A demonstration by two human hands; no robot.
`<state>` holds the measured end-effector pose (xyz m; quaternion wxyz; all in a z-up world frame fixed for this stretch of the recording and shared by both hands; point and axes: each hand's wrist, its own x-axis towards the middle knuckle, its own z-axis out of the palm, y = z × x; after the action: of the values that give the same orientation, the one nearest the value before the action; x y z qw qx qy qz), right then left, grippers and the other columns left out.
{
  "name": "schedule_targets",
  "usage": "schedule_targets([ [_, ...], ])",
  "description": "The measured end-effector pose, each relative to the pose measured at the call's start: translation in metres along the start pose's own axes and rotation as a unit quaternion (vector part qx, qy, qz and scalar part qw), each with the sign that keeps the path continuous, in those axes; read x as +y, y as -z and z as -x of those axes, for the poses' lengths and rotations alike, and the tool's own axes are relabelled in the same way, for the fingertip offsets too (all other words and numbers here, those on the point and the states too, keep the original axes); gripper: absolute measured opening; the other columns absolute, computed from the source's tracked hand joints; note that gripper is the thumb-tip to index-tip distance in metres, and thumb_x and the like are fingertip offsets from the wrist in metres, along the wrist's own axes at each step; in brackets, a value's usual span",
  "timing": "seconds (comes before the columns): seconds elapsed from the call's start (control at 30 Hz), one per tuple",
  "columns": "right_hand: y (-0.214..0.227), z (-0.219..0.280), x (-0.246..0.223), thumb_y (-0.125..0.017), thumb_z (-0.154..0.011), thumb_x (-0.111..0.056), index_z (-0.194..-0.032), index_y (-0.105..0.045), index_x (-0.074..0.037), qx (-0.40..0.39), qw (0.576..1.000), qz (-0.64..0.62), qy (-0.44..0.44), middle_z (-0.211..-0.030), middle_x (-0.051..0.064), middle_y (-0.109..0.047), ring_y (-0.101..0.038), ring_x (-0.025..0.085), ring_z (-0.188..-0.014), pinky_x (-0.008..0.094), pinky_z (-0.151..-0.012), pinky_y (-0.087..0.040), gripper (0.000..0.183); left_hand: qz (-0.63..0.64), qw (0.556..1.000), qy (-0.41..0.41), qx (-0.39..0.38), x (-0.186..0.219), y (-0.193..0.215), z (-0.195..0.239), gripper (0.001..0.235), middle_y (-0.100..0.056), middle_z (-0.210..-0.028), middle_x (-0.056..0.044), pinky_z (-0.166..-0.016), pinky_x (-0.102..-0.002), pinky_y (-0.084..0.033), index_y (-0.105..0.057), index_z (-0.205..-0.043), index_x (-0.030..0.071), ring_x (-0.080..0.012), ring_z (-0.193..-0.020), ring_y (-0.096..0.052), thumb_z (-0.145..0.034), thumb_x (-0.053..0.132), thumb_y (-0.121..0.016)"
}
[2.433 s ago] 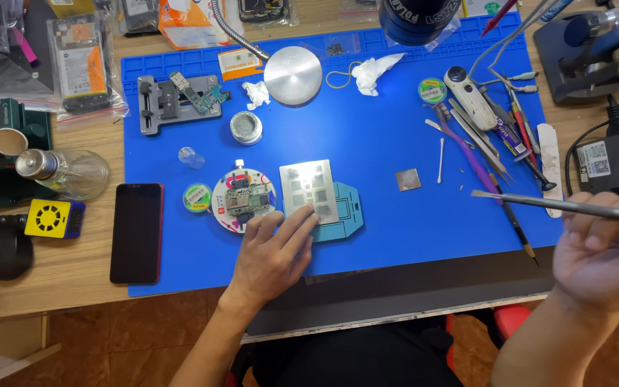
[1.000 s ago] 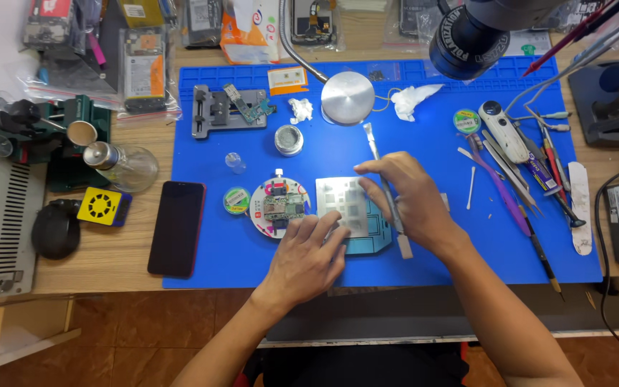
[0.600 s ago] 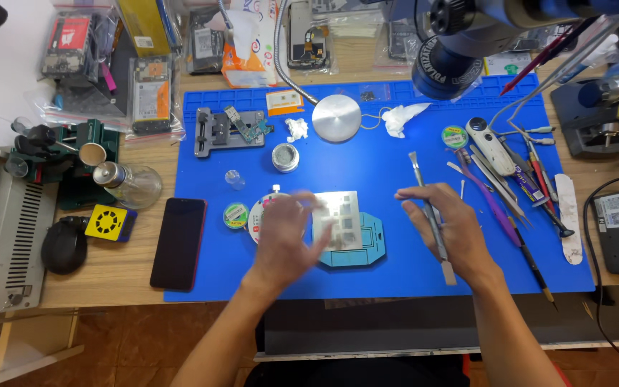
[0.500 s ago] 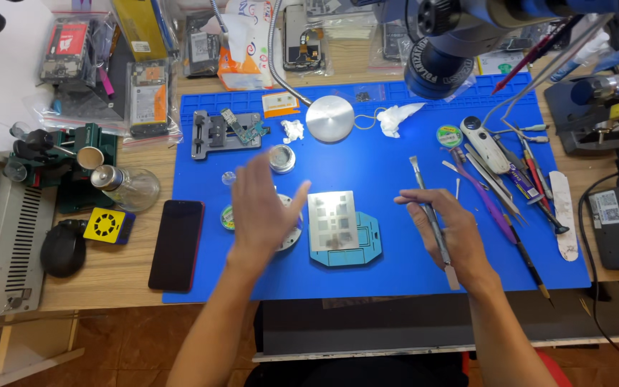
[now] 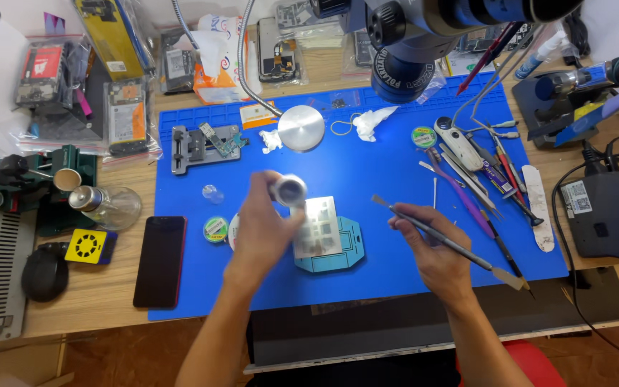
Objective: The person scoops solder paste from a small container using a metal spatula and spreads it evenly across a stencil placed over a circuit board. The person repeatedly dips the spatula into the paste and smooths it over the stencil openings.
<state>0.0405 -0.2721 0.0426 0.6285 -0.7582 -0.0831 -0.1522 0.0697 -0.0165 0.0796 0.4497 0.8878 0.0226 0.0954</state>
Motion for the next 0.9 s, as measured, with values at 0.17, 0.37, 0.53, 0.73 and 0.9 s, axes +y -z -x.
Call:
schedule_targets([
  [0.17, -0.022, 0.002, -0.019, -0.074, -0.095, -0.009, -0.11, -0.077, 0.004, -0.012, 0.998, -0.066, -0.005, -0.088, 0.02, -0.08, -0.079, 0.025, -0.09, 0.041, -0.09, -0.062, 0.02, 0.124, 0.989, 0.034, -0.073, 0.01, -0.01, 0.032, 0.06, -0.072, -0.104, -0.027, -0.09, -0.052, -0.058, -0.056, -0.132, 0.005, -0.0475, -0.101, -0.075, -0.077, 0.003, -0.082],
  [0.37, -0.032, 0.015, -0.017, -0.077, -0.093, -0.008, -0.104, -0.076, 0.003, -0.021, 0.995, -0.098, -0.027, -0.094, 0.019, -0.08, -0.077, 0.023, -0.095, 0.039, -0.092, -0.059, 0.016, 0.162, 0.983, 0.001, -0.088, 0.002, -0.014, 0.052, 0.059, -0.067, -0.117, -0.025, -0.092, -0.053, -0.056, -0.056, -0.14, 0.005, -0.0449, -0.108, -0.072, -0.085, 0.004, -0.079],
  [0.53, -0.03, 0.018, -0.013, -0.077, -0.094, -0.008, -0.102, -0.077, 0.001, -0.026, 0.998, -0.059, -0.024, -0.098, 0.018, -0.081, -0.077, 0.022, -0.099, 0.039, -0.09, -0.061, 0.013, 0.21, 0.974, -0.02, -0.086, -0.001, -0.017, 0.058, 0.057, -0.064, -0.125, -0.025, -0.092, -0.055, -0.058, -0.055, -0.14, 0.006, -0.0459, -0.112, -0.07, -0.088, 0.003, -0.078],
  [0.73, -0.034, 0.012, -0.038, -0.077, -0.09, -0.001, -0.101, -0.078, 0.002, -0.058, 0.998, -0.032, 0.024, -0.097, 0.019, -0.081, -0.081, 0.031, -0.099, 0.042, -0.086, -0.064, 0.012, 0.232, 0.969, -0.036, -0.079, -0.01, -0.02, 0.062, 0.056, -0.06, -0.133, -0.022, -0.095, -0.055, -0.059, -0.054, -0.141, 0.007, -0.0454, -0.119, -0.068, -0.09, 0.001, -0.078],
  [0.9, -0.034, 0.01, -0.029, -0.078, -0.091, -0.004, -0.105, -0.078, 0.001, -0.066, 0.998, -0.007, 0.017, -0.099, 0.018, -0.081, -0.08, 0.029, -0.099, 0.042, -0.086, -0.063, 0.014, 0.231, 0.968, -0.056, -0.079, -0.012, -0.019, 0.059, 0.054, -0.059, -0.136, -0.02, -0.092, -0.054, -0.061, -0.053, -0.14, 0.008, -0.0424, -0.116, -0.068, -0.092, 0.001, -0.077],
])
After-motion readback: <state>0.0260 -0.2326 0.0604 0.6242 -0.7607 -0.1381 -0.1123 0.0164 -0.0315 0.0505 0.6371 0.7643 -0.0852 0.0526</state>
